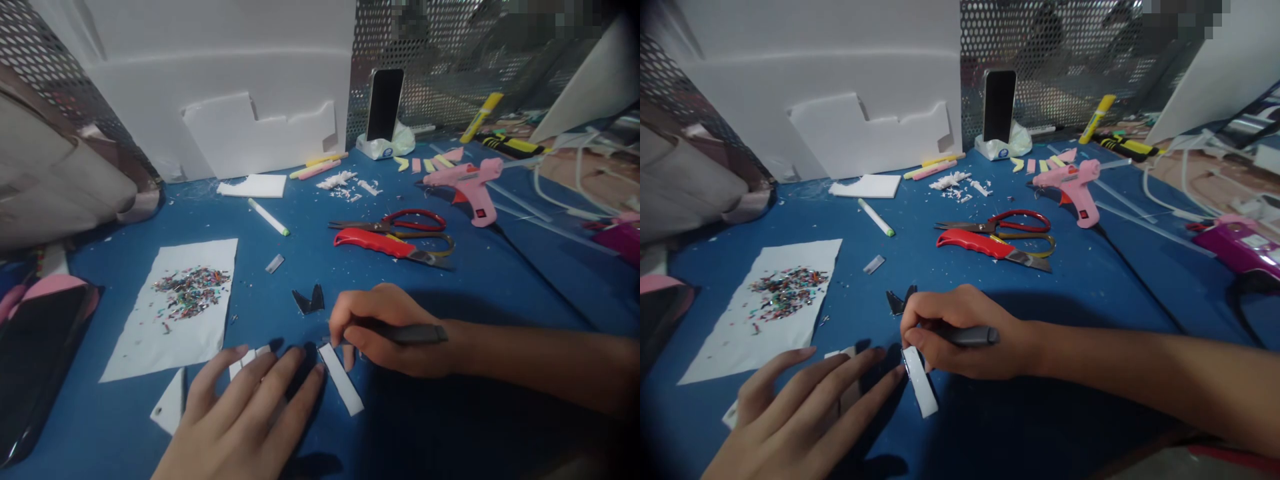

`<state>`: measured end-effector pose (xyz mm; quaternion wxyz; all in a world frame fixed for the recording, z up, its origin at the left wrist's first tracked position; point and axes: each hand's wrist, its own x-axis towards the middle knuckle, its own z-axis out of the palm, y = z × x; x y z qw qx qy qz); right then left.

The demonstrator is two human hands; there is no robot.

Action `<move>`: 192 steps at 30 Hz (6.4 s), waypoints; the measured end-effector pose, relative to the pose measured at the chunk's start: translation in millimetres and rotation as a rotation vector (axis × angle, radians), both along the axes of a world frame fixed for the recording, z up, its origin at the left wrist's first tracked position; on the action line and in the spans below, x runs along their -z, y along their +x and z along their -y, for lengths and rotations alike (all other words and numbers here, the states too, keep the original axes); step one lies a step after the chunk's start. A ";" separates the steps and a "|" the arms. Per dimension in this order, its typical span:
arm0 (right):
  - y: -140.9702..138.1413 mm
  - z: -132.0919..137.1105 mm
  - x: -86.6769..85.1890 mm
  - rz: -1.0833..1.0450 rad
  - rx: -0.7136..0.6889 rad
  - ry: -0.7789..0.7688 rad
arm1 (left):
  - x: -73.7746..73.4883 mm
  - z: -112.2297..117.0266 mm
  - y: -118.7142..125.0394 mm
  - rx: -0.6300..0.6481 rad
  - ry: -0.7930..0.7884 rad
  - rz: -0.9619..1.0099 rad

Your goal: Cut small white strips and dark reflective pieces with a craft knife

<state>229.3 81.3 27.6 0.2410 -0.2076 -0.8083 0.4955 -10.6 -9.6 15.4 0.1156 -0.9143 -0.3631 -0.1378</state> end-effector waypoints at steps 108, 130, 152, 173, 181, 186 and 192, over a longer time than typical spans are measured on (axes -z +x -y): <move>1.8 0.5 -5.4 0.131 0.062 0.006 | 7.7 -6.2 13.1 0.003 -0.062 0.163; 1.5 -0.3 -5.7 0.126 -0.022 -0.005 | 7.7 -6.8 13.9 0.007 -0.075 0.176; 2.5 -1.2 -5.3 0.067 -0.126 -0.015 | 9.4 -5.8 12.0 0.011 -0.063 0.176; 2.9 -0.3 -1.5 0.003 -0.252 -0.039 | 9.4 -5.7 11.4 0.014 -0.058 0.180; 1.5 -0.7 -3.7 0.019 -0.218 -0.033 | 8.5 -5.9 13.3 0.010 -0.064 0.180; 1.3 -0.3 -4.0 0.040 -0.186 -0.010 | 7.8 -7.3 12.7 0.011 -0.082 0.182; 1.8 -0.9 -3.1 0.082 -0.112 0.008 | 8.1 -5.4 12.5 0.007 -0.091 0.172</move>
